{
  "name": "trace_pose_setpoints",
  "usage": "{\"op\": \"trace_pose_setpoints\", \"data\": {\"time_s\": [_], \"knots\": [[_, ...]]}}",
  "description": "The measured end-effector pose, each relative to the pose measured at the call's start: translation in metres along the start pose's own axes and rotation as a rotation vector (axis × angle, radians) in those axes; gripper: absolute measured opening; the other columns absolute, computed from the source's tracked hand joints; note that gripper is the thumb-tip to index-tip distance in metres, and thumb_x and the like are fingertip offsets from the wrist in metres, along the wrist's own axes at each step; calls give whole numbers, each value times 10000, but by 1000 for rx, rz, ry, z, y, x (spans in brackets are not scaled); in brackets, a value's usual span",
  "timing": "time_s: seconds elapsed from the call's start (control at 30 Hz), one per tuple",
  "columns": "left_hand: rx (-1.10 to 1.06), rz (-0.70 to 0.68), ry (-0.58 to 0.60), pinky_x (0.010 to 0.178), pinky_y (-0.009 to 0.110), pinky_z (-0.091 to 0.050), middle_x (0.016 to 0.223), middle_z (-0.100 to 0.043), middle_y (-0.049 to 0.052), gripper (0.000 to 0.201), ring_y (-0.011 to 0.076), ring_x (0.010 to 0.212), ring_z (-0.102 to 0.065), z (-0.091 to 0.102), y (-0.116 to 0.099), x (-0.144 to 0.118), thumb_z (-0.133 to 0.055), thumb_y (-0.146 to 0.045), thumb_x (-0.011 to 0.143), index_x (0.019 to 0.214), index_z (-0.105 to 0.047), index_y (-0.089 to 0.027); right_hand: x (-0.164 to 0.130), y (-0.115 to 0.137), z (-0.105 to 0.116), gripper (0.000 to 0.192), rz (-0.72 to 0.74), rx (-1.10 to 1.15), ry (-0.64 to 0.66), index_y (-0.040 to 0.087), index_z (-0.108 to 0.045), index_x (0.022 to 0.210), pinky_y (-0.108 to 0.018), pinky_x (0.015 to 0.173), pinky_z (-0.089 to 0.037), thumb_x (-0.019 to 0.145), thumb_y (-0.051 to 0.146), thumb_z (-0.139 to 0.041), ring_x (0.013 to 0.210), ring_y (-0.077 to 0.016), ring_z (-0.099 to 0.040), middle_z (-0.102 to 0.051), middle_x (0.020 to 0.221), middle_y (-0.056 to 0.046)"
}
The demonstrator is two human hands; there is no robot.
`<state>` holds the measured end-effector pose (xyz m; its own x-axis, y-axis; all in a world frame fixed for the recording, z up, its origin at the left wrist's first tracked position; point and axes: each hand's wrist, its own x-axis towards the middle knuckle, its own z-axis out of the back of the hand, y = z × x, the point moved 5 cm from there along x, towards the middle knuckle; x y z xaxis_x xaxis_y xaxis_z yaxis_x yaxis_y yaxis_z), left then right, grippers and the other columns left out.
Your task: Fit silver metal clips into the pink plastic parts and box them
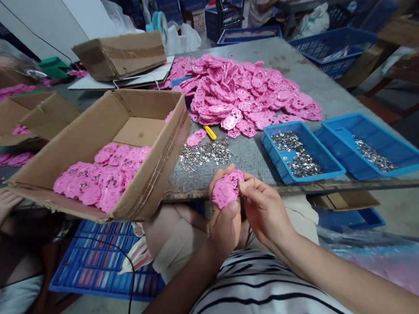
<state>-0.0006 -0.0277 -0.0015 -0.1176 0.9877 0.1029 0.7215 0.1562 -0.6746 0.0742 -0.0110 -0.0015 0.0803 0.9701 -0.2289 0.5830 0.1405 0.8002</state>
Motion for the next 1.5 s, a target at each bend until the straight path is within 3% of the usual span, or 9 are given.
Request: {"op": "trace_pose_setpoints", "data": {"time_s": [0.4,0.9,1.23,1.5], "knots": [[158,62,-52,1160,421,-329,1390,-526,61,626,298,1353,-405,-13,-2,-4,-611,-325,676,1279,-458,-265,-6,10,5,218,18,34,25,188,-588,510,-370,1008,-364,607,255,-771,1056,-222,-523,-622,1018,-49],[278,-15,-1,1152,401,-355,1375,-538,61,579,301,1358,-403,-18,-3,-9,-581,-339,746,1305,-445,-274,-10,15,8,215,43,31,12,190,-594,517,-384,1002,-371,611,268,-770,1046,-226,-528,-629,1022,-53],[249,91,-93,1127,396,-384,1340,-565,69,627,307,1333,-427,-20,0,-11,-590,-413,687,1284,-484,-257,-12,10,5,200,118,25,6,200,-599,563,-353,943,-416,618,285,-771,995,-200,-549,-615,1019,-36],[45,193,-125,1070,446,-412,1281,-602,59,556,260,1281,-497,-14,5,-2,-457,-281,736,1292,-451,-272,-8,3,15,190,115,-64,-24,221,-605,619,-318,861,-434,607,295,-779,807,-154,-529,-594,804,10]]}}
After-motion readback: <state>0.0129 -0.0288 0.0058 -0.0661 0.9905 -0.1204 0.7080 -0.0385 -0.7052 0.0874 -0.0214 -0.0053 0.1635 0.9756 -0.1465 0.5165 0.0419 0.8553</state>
